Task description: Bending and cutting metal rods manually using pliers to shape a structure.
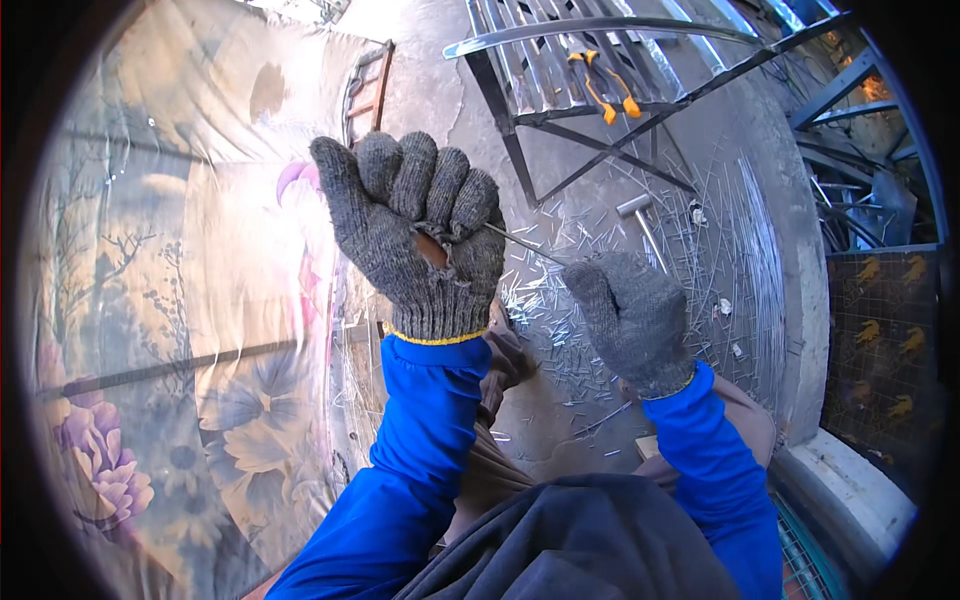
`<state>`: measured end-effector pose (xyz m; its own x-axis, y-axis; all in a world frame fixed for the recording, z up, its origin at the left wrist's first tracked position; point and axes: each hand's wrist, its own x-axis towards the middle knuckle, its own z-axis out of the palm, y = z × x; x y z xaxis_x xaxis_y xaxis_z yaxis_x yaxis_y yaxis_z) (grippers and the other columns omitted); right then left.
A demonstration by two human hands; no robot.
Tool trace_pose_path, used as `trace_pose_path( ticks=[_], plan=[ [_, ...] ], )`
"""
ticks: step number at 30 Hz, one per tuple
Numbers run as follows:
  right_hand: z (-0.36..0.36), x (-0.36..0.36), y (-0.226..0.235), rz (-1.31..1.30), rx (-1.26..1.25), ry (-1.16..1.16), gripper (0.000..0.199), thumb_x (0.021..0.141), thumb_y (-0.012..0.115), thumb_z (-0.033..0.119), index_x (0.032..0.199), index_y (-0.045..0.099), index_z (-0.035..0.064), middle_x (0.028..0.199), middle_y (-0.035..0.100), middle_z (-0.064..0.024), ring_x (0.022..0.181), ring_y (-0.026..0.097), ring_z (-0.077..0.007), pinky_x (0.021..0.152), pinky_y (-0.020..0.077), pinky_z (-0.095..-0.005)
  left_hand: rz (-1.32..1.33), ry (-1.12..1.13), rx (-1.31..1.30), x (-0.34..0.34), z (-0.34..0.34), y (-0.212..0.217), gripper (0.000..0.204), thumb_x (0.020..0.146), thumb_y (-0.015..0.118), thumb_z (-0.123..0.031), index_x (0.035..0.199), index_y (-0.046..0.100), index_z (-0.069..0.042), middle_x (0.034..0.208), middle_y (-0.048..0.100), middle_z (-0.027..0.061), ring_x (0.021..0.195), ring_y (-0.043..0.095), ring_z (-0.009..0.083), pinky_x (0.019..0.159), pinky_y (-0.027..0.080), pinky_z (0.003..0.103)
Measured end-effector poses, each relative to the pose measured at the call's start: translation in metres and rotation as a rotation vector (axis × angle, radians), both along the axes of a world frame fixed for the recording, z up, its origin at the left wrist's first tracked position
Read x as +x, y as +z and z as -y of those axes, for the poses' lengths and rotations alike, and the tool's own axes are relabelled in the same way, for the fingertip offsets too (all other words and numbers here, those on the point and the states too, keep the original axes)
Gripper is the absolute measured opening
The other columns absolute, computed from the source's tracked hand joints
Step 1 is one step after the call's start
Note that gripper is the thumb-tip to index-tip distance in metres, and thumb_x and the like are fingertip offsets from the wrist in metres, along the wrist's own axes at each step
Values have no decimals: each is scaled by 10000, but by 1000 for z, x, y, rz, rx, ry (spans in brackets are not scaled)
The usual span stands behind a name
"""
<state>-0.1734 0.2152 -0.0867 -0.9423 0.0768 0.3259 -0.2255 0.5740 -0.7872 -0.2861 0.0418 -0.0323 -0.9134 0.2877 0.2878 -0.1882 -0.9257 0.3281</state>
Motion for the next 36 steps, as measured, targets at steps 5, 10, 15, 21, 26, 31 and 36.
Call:
trace_pose_path(
  ticks=[5,10,15,21,26,31,36],
  plan=[
    [4,-2,-10,-73,-94,36,199,964,713,232,909,751,45,815,715,-157,717,707,-338,617,535,-419,-114,31,-67,9,-1,14,493,1083,436,-500,702,416,-188,597,318,-37,495,285,120,482,259,297],
    [3,4,-9,-19,-82,41,218,975,704,244,914,750,40,823,708,-175,723,700,-361,623,533,-425,-92,82,-100,19,-6,19,496,1083,440,-503,699,409,-191,596,321,-36,497,287,123,492,266,304],
    [3,7,-9,30,-73,56,230,995,678,249,940,750,38,845,706,-187,742,700,-379,635,535,-431,-86,148,-155,23,-9,21,505,1080,445,-520,695,419,-194,589,317,-35,486,273,123,481,251,304],
    [6,6,-12,42,-103,65,263,1020,639,259,950,748,30,861,712,-193,766,703,-390,660,544,-439,-71,232,-201,29,-14,27,502,1076,463,-519,696,441,-193,585,310,-34,473,256,123,451,237,297],
    [7,8,-14,58,-144,58,260,1023,634,253,966,751,28,888,725,-193,797,714,-388,690,558,-434,-69,266,-223,32,-18,28,499,1080,459,-517,703,465,-191,586,314,-36,465,253,123,428,238,290],
    [8,8,-17,48,-183,69,234,1017,642,231,980,752,28,918,733,-191,823,720,-383,719,568,-427,-99,328,-309,35,-21,29,495,1077,454,-534,709,485,-203,595,331,-39,467,263,122,411,239,281],
    [6,8,-18,72,-170,71,214,1012,649,217,988,753,31,928,736,-185,824,721,-379,719,567,-424,-113,346,-323,37,-24,29,495,1077,448,-543,718,502,-207,597,334,-41,468,271,118,413,245,277]
  ],
)
